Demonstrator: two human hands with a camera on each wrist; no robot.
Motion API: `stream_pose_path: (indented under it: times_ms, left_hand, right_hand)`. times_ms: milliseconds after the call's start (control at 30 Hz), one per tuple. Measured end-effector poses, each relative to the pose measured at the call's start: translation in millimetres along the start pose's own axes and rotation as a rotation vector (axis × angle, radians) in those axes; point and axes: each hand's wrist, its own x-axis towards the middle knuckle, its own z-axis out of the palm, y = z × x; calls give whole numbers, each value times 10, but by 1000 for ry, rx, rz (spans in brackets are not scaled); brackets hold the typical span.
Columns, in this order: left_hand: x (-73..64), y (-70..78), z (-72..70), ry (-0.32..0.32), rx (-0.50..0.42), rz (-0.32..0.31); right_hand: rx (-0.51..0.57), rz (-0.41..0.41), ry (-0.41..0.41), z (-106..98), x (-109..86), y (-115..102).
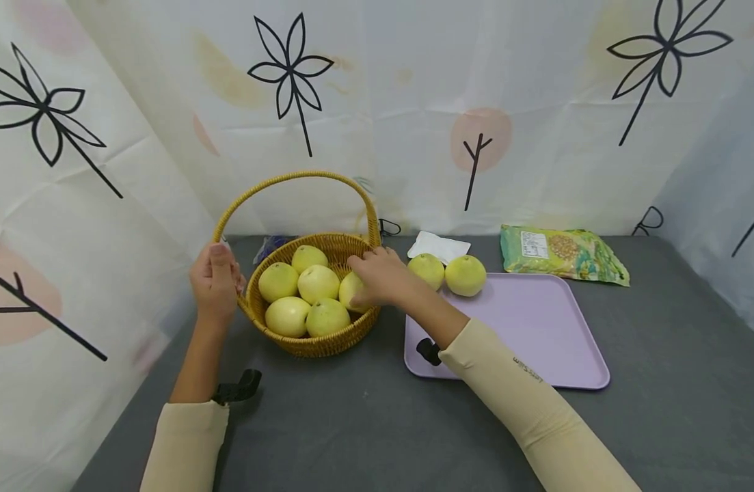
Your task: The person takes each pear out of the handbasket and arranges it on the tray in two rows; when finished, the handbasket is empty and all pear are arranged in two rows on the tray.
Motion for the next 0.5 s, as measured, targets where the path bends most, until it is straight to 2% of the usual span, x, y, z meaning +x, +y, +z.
stream_pose_path:
  times_ms: [133,267,400,500]
  left_hand:
    - [3,-2,6,-10,9,3]
    - [7,-4,12,-13,5,0]
    - [6,6,7,-1,5,-1]
    - [5,12,1,1,5,2]
  right_hand:
    - [-51,35,-66,60,28,-22]
    - [-45,37,-57,113,42,-4]
    - [36,19,-16,121,45,28]
    - [173,-10,53,111,30,39]
